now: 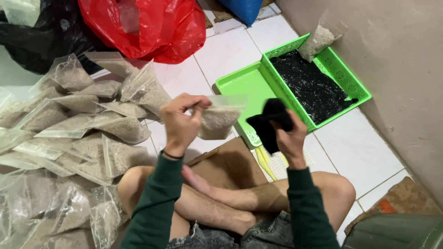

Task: Manually sealing small plastic bags and applying adhesive labels to them while sitting on the floor.

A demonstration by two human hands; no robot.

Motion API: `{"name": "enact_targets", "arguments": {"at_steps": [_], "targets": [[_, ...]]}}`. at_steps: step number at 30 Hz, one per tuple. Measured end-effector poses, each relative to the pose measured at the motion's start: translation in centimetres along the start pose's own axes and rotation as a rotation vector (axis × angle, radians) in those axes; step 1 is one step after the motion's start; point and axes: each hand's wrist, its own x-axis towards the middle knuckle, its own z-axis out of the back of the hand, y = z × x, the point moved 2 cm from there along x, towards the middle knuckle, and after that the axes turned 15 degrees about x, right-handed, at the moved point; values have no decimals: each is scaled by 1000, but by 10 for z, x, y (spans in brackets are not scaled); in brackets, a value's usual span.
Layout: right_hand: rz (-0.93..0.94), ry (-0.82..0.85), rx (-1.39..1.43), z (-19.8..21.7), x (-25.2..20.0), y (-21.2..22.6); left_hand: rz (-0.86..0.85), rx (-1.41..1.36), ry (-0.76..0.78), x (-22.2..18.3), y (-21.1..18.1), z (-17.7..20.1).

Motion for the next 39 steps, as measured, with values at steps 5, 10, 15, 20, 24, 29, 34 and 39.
{"name": "enact_targets", "arguments": {"at_steps": [5, 10, 15, 20, 24, 29, 34, 39], "targets": [[-465, -438, 565, -43, -42, 8, -16, -20, -73, -1, -3, -14], [-807, -1164, 788, -108, -76, -62, -12, -115, -86, -12, -23, -36], [-197, -64, 354, -108, -99, -51, -5, -87, -81, -9, -36, -33], [-312, 119, 40, -93, -97, -59, 132, -113, -66, -19, 0, -34], [-569, 245, -204, -92, -127, -105, 274, -101, -107, -20, 4, -26], [-801, 269, -51, -145, -139, -88, 291, -38, -191, -31, 34, -66], [-820, 317, -16, -146, -153, -64, 297, 73, -210, -35, 32, -73], [-785, 293, -57, -129, -166, -69, 451, 151, -220, -66, 68, -97]]}}
